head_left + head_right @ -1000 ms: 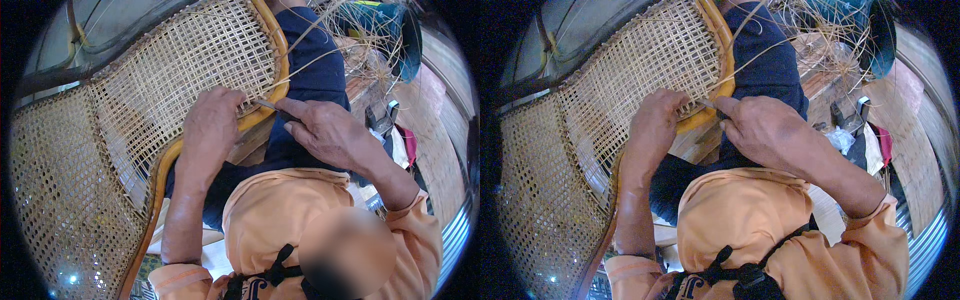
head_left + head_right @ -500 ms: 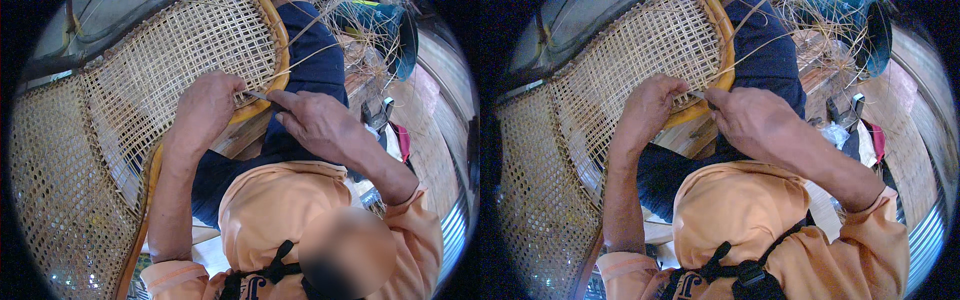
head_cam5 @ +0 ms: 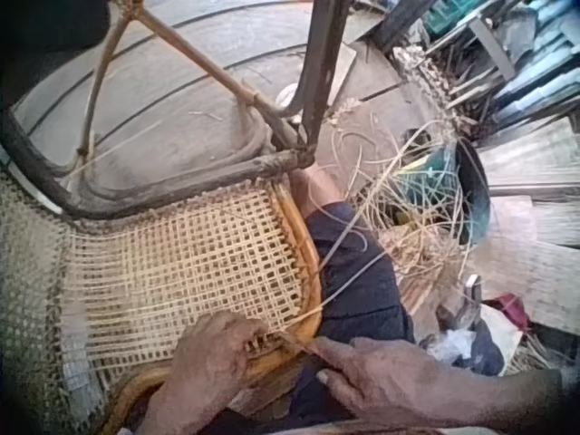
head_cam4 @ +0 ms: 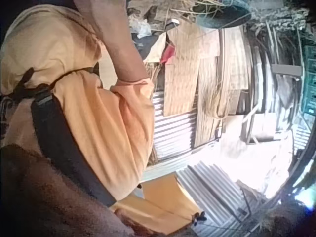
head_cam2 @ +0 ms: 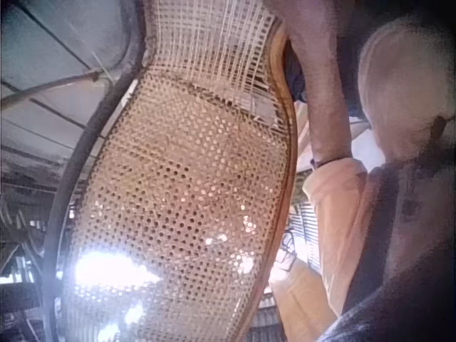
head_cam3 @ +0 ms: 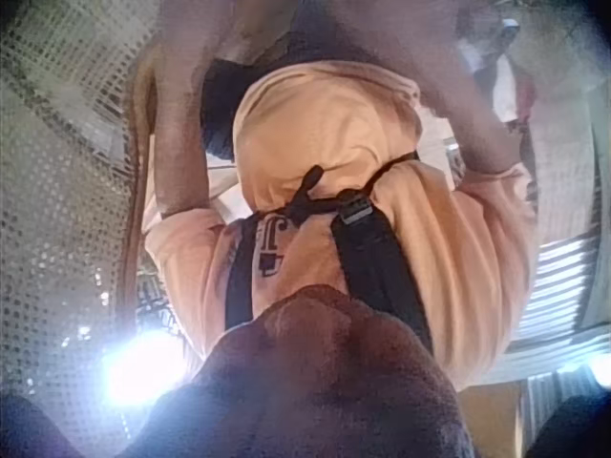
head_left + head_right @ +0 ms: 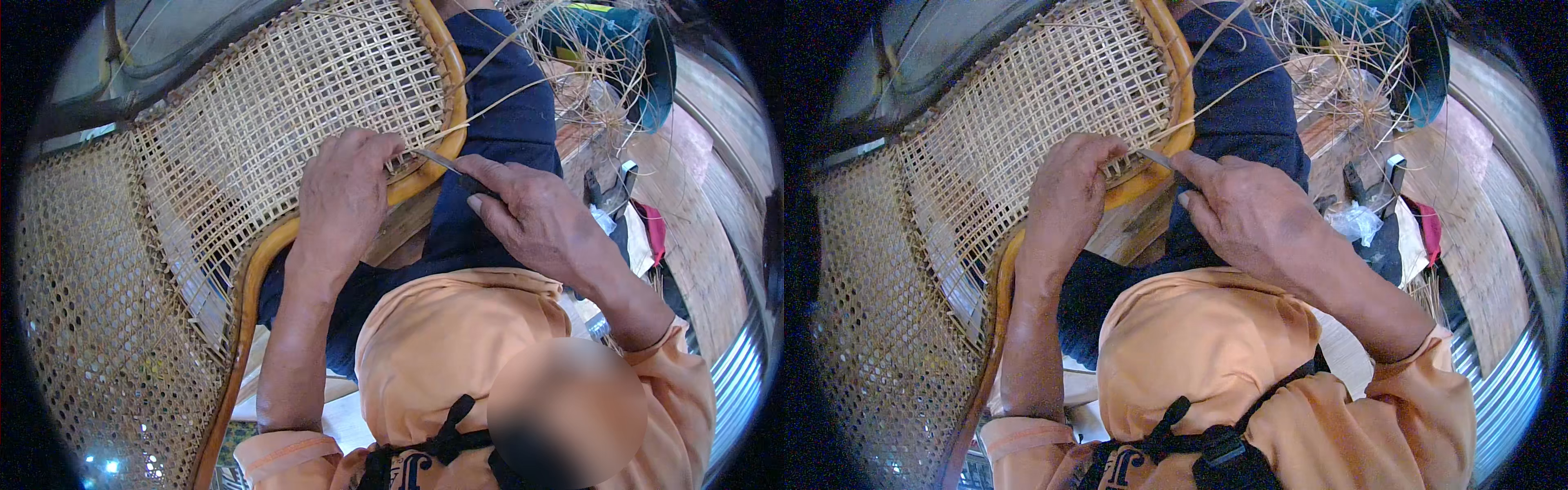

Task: Repairing a rattan chair by weaving new cane or bamboo strips into the seat.

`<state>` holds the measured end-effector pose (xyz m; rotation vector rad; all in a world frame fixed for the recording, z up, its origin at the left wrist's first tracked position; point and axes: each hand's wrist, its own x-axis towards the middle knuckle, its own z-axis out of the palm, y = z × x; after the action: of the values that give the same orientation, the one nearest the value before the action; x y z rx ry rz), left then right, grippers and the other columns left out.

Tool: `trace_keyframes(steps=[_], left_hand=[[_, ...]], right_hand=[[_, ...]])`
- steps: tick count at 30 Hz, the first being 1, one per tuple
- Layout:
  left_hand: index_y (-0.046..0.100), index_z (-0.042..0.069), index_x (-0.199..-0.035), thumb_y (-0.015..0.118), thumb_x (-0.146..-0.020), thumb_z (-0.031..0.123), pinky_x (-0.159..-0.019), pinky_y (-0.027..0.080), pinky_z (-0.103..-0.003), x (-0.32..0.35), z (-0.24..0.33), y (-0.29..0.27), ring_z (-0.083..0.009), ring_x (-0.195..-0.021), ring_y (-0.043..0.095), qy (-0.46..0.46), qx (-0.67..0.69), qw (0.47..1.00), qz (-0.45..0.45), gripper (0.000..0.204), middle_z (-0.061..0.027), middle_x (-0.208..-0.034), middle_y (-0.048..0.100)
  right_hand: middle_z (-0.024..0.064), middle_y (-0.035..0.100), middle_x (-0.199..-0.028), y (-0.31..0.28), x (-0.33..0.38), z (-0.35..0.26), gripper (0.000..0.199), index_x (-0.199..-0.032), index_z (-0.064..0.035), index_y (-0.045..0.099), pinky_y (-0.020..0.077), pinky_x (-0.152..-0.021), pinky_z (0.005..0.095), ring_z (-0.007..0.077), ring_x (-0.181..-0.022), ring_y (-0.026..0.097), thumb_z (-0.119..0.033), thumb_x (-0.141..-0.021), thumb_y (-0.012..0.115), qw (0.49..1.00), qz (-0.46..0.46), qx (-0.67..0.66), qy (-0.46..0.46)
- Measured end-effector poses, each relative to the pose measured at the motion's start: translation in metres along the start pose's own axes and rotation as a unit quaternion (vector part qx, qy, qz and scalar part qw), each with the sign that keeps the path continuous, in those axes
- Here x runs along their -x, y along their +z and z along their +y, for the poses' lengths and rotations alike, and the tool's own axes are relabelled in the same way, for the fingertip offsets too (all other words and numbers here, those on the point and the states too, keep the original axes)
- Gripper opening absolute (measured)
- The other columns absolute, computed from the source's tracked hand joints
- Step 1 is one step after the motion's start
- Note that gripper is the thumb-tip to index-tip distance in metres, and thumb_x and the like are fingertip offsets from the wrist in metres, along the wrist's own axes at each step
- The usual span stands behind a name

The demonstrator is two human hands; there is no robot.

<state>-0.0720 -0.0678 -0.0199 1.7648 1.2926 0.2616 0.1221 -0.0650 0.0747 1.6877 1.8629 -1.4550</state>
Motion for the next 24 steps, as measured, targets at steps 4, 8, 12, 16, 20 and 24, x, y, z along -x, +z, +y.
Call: trace_keyframes(steps=[4,8,12,16,20,24], left_hand=[[0.062,0.008,-0.093,0.05,-0.076,0.002,-0.077,0.045,-0.04,-0.006,0.01,0.0,-0.0287,-0.088,0.055,-0.009,-0.017,1.0,-0.009,0.022,-0.0095,-0.09,0.058],[0.061,0.008,-0.094,0.049,-0.076,-0.001,-0.078,0.045,-0.039,-0.014,0.018,0.0,-0.0293,-0.089,0.054,0.005,-0.049,0.998,-0.037,0.023,-0.0103,-0.093,0.057],[0.061,0.008,-0.094,0.05,-0.076,0.0,-0.077,0.044,-0.039,-0.014,0.02,0.0,-0.0294,-0.087,0.054,0.009,-0.027,0.999,-0.028,0.023,-0.0099,-0.092,0.057],[0.061,0.007,-0.094,0.05,-0.076,0.0,-0.078,0.044,-0.039,-0.014,0.016,0.001,-0.0295,-0.086,0.054,-0.01,-0.017,0.999,-0.044,0.022,-0.01,-0.092,0.057],[0.06,0.008,-0.094,0.05,-0.075,-0.002,-0.078,0.044,-0.04,-0.014,0.011,0.003,-0.0302,-0.087,0.054,0.003,-0.001,0.999,-0.034,0.024,-0.0099,-0.093,0.058],[0.06,0.007,-0.093,0.049,-0.074,-0.003,-0.079,0.043,-0.04,-0.014,0.009,0.006,-0.0303,-0.088,0.054,-0.005,0.005,1.0,-0.027,0.025,-0.0096,-0.093,0.059]], right_hand=[[0.023,0.058,-0.077,-0.005,0.0,-0.003,0.034,-0.114,-0.0016,0.048,0.0465,-0.069,0.0447,0.0375,-0.077,0.057,-0.017,-0.085,0.048,0.999,-0.013,0.027,0.024],[0.0234,0.058,-0.095,-0.017,0.001,-0.008,0.036,-0.119,-0.0022,0.047,0.0454,-0.077,0.0411,0.0377,-0.087,0.057,-0.014,-0.085,0.049,0.998,-0.04,0.008,0.05],[0.0234,0.058,-0.098,-0.019,0.007,-0.005,0.036,-0.119,-0.0022,0.048,0.0457,-0.08,0.0402,0.0372,-0.09,0.057,-0.014,-0.085,0.049,0.997,-0.039,-0.001,0.06],[0.0225,0.059,-0.099,-0.019,0.008,-0.001,0.036,-0.119,-0.0024,0.048,0.046,-0.08,0.0398,0.0366,-0.09,0.058,-0.014,-0.085,0.05,0.998,-0.038,-0.005,0.058],[0.0219,0.059,-0.098,-0.02,0.009,0.003,0.036,-0.118,-0.0025,0.049,0.0459,-0.079,0.0395,0.0361,-0.089,0.058,-0.014,-0.084,0.05,0.998,-0.019,-0.016,0.053],[0.0227,0.059,-0.093,-0.026,-0.002,-0.002,0.036,-0.119,-0.0039,0.049,0.0456,-0.077,0.0395,0.0362,-0.086,0.059,-0.014,-0.084,0.049,0.994,-0.037,-0.053,0.087]])
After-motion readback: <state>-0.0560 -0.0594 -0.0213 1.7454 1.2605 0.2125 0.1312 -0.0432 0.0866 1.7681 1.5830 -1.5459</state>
